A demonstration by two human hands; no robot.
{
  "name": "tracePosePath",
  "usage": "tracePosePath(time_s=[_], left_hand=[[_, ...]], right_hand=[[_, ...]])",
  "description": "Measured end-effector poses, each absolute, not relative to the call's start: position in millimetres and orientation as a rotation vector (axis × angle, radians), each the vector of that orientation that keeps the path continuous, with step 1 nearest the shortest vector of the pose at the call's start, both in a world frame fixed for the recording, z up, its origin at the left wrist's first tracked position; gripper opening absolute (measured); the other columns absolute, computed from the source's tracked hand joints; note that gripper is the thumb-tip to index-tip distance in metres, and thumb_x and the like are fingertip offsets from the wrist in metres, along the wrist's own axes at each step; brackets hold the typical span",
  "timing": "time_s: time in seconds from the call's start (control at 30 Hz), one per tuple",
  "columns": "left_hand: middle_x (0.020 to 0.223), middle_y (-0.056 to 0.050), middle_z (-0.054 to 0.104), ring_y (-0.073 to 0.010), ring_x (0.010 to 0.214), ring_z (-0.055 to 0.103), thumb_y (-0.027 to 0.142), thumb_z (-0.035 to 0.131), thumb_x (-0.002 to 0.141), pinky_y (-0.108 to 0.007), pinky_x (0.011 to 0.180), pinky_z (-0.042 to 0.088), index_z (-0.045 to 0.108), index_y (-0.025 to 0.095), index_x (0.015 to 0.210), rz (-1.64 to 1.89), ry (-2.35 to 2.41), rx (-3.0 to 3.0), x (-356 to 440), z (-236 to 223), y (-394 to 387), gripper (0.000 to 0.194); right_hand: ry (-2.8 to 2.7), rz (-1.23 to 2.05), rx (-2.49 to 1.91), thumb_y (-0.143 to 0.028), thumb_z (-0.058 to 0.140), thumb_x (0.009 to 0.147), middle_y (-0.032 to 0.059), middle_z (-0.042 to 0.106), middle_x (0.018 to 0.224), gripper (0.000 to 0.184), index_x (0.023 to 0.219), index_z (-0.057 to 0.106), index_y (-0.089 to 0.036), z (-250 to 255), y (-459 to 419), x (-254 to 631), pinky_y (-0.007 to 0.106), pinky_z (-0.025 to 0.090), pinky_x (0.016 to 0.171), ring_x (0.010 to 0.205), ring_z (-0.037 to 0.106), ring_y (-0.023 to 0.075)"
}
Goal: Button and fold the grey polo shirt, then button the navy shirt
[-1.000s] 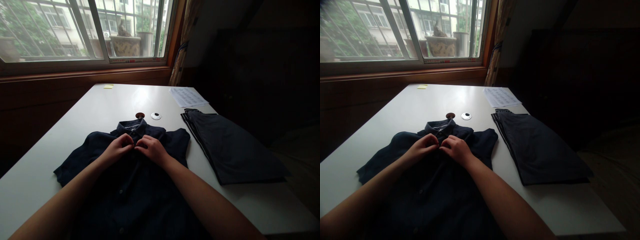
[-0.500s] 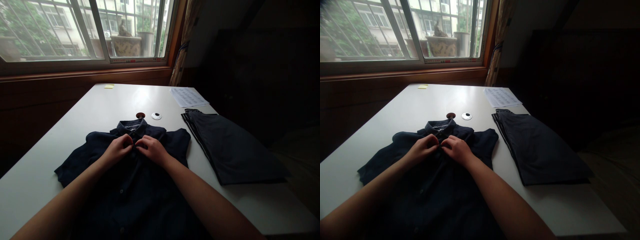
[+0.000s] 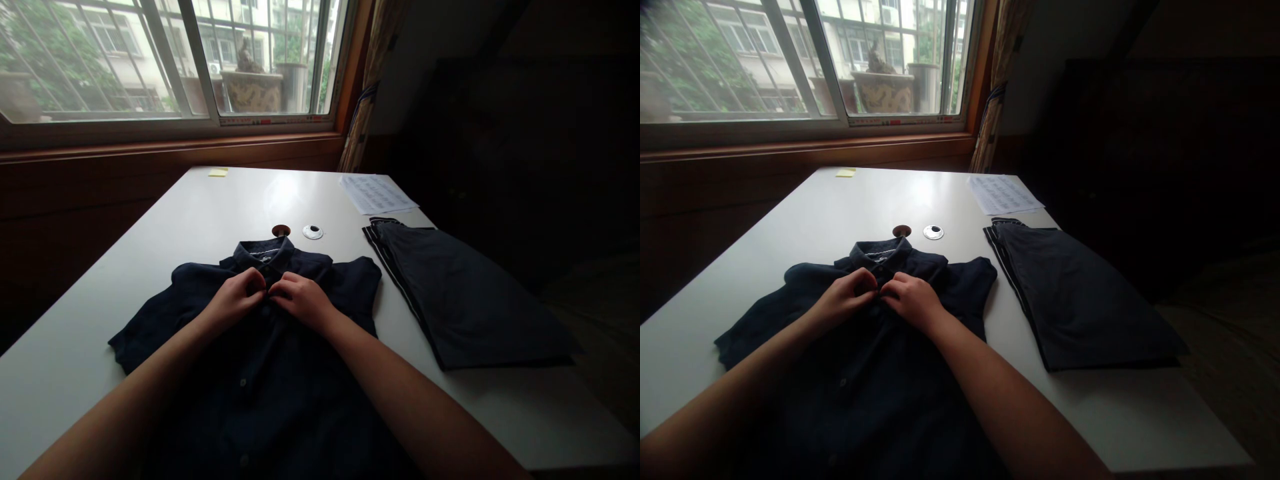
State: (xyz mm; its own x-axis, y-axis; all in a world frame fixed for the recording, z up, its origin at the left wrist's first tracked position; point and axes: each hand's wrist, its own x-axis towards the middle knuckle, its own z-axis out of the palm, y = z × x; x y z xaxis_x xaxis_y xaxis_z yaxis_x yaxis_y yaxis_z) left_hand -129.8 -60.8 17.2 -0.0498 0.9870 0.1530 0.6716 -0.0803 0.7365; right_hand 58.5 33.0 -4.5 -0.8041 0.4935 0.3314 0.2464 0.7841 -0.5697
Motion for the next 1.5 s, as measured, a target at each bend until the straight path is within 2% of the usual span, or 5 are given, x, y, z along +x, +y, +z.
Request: tracePosePath(time_s=[0.4, 0.77, 1.17, 1.5], left_hand=[[0.082, 0.000, 0.067, -0.0163, 0.074, 0.061, 0.026, 0.062, 0.084, -0.026, 0.066, 0.045, 0.063, 0.020, 0.091, 0.956, 1.717, 1.759, -129.1, 20.3, -61.6, 0.009], [0.081, 0.001, 0.064, -0.0146, 0.071, 0.058, 0.026, 0.061, 0.085, -0.025, 0.064, 0.043, 0.061, 0.019, 0.090, 0.936, 1.738, 1.805, -128.5, 18.2, -60.4, 0.008], [0.084, 0.000, 0.065, -0.0155, 0.076, 0.061, 0.025, 0.060, 0.087, -0.026, 0.069, 0.045, 0.061, 0.019, 0.093, 0.938, 1.728, 1.814, -129.5, 15.8, -59.4, 0.008], [0.085, 0.000, 0.065, -0.0159, 0.077, 0.061, 0.023, 0.060, 0.085, -0.027, 0.070, 0.046, 0.060, 0.020, 0.094, 0.962, 1.727, 1.793, -131.0, 15.8, -61.5, 0.009]], right_hand=[[-2.548, 0.560, -0.641, -0.033, 0.069, 0.091, 0.0016, 0.065, 0.094, 0.011, 0.096, 0.072, -0.025, -5.0, 28.9, 53.6, 0.027, 0.044, 0.070, 0.079, 0.063, 0.0153], [-2.544, 0.608, -0.729, -0.033, 0.067, 0.092, 0.0018, 0.063, 0.092, 0.012, 0.093, 0.069, -0.021, -1.8, 25.7, 50.7, 0.026, 0.041, 0.068, 0.076, 0.060, 0.0143], [-2.436, 0.780, -0.718, -0.022, 0.065, 0.091, 0.0024, 0.066, 0.093, 0.002, 0.090, 0.066, -0.020, 0.3, 28.0, 52.7, 0.027, 0.045, 0.074, 0.084, 0.063, 0.0162], [-2.354, 0.897, -0.703, -0.019, 0.058, 0.092, 0.0047, 0.070, 0.096, 0.009, 0.095, 0.067, -0.020, -0.6, 31.8, 54.4, 0.029, 0.048, 0.082, 0.090, 0.065, 0.0181]])
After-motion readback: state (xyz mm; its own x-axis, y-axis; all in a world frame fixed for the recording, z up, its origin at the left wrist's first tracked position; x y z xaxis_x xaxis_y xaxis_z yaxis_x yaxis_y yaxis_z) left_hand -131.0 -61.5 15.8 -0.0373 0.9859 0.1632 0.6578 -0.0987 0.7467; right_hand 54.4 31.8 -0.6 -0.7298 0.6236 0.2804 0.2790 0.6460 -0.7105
